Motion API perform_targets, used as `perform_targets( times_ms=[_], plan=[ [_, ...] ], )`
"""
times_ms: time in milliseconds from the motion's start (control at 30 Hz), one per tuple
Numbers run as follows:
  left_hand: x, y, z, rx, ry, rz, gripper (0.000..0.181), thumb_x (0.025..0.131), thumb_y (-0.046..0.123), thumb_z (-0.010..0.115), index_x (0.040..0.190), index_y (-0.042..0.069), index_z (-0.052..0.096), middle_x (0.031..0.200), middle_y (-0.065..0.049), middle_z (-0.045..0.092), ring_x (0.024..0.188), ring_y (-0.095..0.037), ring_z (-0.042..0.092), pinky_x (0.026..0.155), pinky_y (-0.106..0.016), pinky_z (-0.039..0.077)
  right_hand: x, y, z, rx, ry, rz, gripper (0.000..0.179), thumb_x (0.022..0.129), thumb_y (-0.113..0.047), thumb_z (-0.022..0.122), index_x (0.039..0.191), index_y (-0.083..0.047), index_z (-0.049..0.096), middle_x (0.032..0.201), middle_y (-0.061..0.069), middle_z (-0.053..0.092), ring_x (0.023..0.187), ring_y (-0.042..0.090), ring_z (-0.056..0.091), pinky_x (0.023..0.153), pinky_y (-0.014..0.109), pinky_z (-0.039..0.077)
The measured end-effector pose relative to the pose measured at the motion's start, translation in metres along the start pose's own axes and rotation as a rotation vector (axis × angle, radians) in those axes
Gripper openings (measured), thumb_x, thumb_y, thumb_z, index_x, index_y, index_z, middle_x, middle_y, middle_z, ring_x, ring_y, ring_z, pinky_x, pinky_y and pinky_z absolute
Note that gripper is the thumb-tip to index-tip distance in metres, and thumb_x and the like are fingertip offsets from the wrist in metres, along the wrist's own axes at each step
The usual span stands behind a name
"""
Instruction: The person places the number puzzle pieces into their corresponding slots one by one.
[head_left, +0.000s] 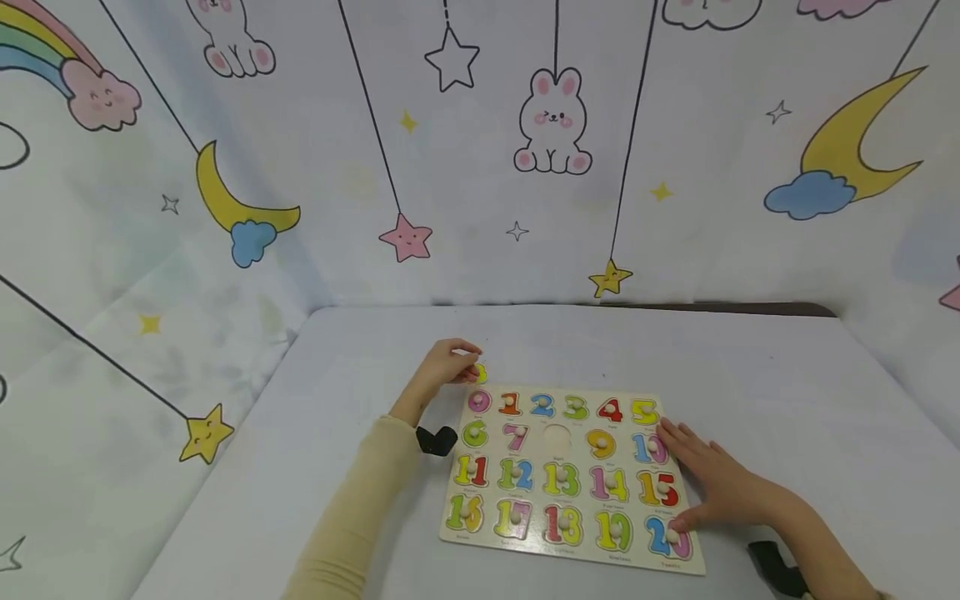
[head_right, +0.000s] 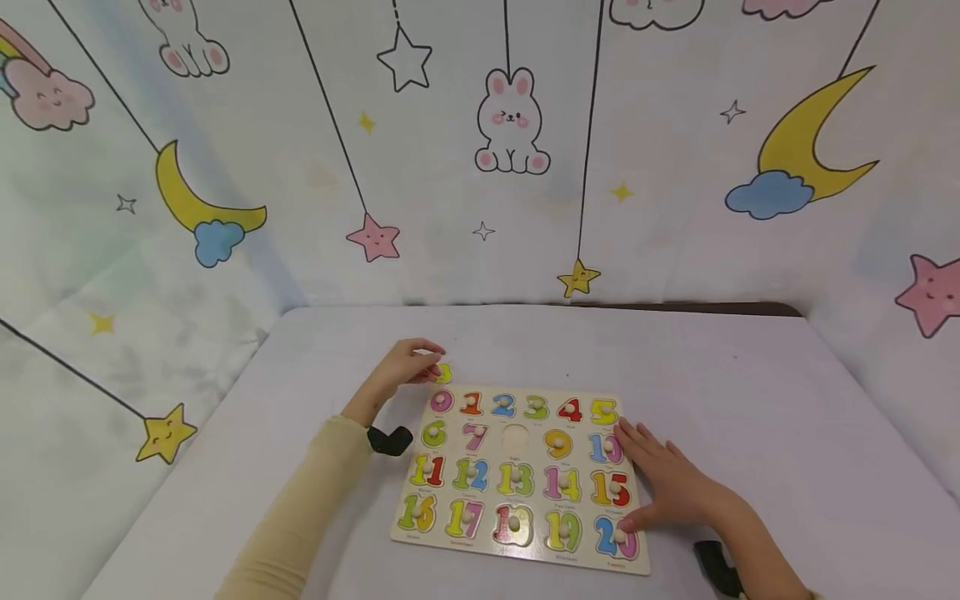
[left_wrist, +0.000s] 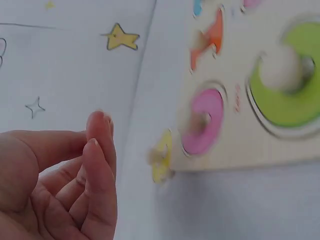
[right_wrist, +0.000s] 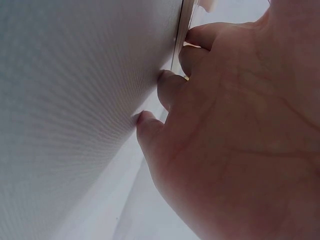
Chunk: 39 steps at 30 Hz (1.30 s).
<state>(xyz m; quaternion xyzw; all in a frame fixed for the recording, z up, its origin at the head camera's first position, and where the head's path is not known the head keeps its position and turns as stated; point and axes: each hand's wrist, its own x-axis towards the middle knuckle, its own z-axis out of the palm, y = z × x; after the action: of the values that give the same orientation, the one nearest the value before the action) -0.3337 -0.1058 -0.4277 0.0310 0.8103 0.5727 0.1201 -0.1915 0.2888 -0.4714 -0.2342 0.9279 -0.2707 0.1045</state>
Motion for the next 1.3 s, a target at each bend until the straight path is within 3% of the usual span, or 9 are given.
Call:
perform_targets(
  times_ms=[200, 367, 533, 733, 833, 967, 1100, 1200, 1300],
  plan=[
    [0.006, -0.025, -0.007, -0.149, 0.002, -0.161, 0.027, 0.092, 0.007, 0.058, 0.114, -0.008, 0.057, 0.078, -0.014, 0.067, 0.061, -0.014, 0.065, 0.065, -0.026, 0.054, -0.002, 0.000, 0.001, 0.008, -0.004, 0.009, 0.119, 0.058, -0.058, 0.078, 0.145, 0.003, 0.024, 0.149, 0.024, 0.018, 0.134, 0.047, 0.009, 0.098, 0.069, 0.008],
    [0.011, -0.032, -0.002, -0.212, 0.033, -0.203, 0.027, 0.091, 0.009, 0.061, 0.111, -0.008, 0.058, 0.080, -0.012, 0.066, 0.063, -0.013, 0.066, 0.065, -0.023, 0.053, -0.001, -0.003, 0.000, 0.008, -0.006, 0.007, 0.119, 0.059, -0.059, 0.077, 0.145, 0.004, 0.024, 0.149, 0.025, 0.018, 0.134, 0.048, 0.009, 0.098, 0.070, 0.008],
    [0.013, -0.030, 0.003, -0.176, 0.096, -0.150, 0.021, 0.089, 0.006, 0.063, 0.104, -0.008, 0.061, 0.076, -0.012, 0.066, 0.062, -0.011, 0.065, 0.065, -0.022, 0.053, -0.001, -0.004, -0.001, 0.007, -0.005, 0.007, 0.119, 0.059, -0.058, 0.078, 0.145, 0.005, 0.025, 0.149, 0.025, 0.019, 0.133, 0.048, 0.009, 0.098, 0.070, 0.008],
    [0.007, -0.011, 0.018, -0.065, 0.176, 0.043, 0.015, 0.087, 0.005, 0.064, 0.098, -0.005, 0.064, 0.075, -0.012, 0.067, 0.067, -0.024, 0.068, 0.070, -0.031, 0.054, -0.001, -0.002, -0.003, 0.001, 0.000, -0.003, 0.119, 0.059, -0.057, 0.078, 0.144, 0.005, 0.025, 0.149, 0.025, 0.018, 0.133, 0.049, 0.010, 0.097, 0.070, 0.009],
    [-0.003, 0.004, 0.036, 0.021, 0.101, 0.138, 0.012, 0.088, 0.005, 0.063, 0.097, -0.003, 0.064, 0.072, -0.009, 0.067, 0.071, -0.031, 0.068, 0.070, -0.038, 0.054, -0.002, 0.000, -0.003, 0.000, 0.001, 0.007, 0.119, 0.058, -0.058, 0.079, 0.144, 0.004, 0.025, 0.149, 0.025, 0.018, 0.133, 0.048, 0.009, 0.097, 0.070, 0.008],
    [-0.023, 0.017, 0.065, 0.109, -0.069, 0.218, 0.009, 0.089, 0.007, 0.062, 0.096, 0.001, 0.065, 0.069, -0.004, 0.066, 0.070, -0.031, 0.067, 0.064, -0.042, 0.054, -0.002, 0.000, -0.002, 0.004, 0.006, -0.004, 0.118, 0.059, -0.058, 0.078, 0.144, 0.004, 0.025, 0.149, 0.024, 0.018, 0.133, 0.048, 0.009, 0.097, 0.070, 0.009],
    [-0.036, 0.017, 0.087, 0.070, -0.219, 0.166, 0.009, 0.089, 0.010, 0.064, 0.092, 0.003, 0.066, 0.068, -0.005, 0.067, 0.067, -0.028, 0.068, 0.065, -0.035, 0.054, -0.002, -0.001, -0.002, -0.001, 0.011, -0.023, 0.117, 0.060, -0.057, 0.078, 0.144, 0.004, 0.025, 0.149, 0.025, 0.018, 0.133, 0.049, 0.010, 0.096, 0.071, 0.010],
    [-0.040, 0.010, 0.097, 0.060, -0.268, 0.101, 0.010, 0.087, 0.012, 0.066, 0.089, 0.003, 0.067, 0.068, -0.007, 0.067, 0.065, -0.024, 0.067, 0.069, -0.029, 0.052, -0.002, -0.001, -0.002, 0.000, 0.014, -0.030, 0.117, 0.060, -0.057, 0.078, 0.144, 0.005, 0.025, 0.149, 0.025, 0.018, 0.132, 0.049, 0.010, 0.096, 0.071, 0.010],
    [-0.040, 0.003, 0.102, 0.127, -0.273, 0.086, 0.010, 0.085, 0.015, 0.068, 0.088, 0.006, 0.068, 0.073, -0.003, 0.067, 0.068, -0.015, 0.064, 0.071, -0.025, 0.048, -0.002, -0.001, -0.003, 0.002, 0.012, -0.033, 0.117, 0.060, -0.057, 0.078, 0.144, 0.005, 0.024, 0.149, 0.025, 0.018, 0.133, 0.049, 0.010, 0.096, 0.071, 0.010]
  ],
)
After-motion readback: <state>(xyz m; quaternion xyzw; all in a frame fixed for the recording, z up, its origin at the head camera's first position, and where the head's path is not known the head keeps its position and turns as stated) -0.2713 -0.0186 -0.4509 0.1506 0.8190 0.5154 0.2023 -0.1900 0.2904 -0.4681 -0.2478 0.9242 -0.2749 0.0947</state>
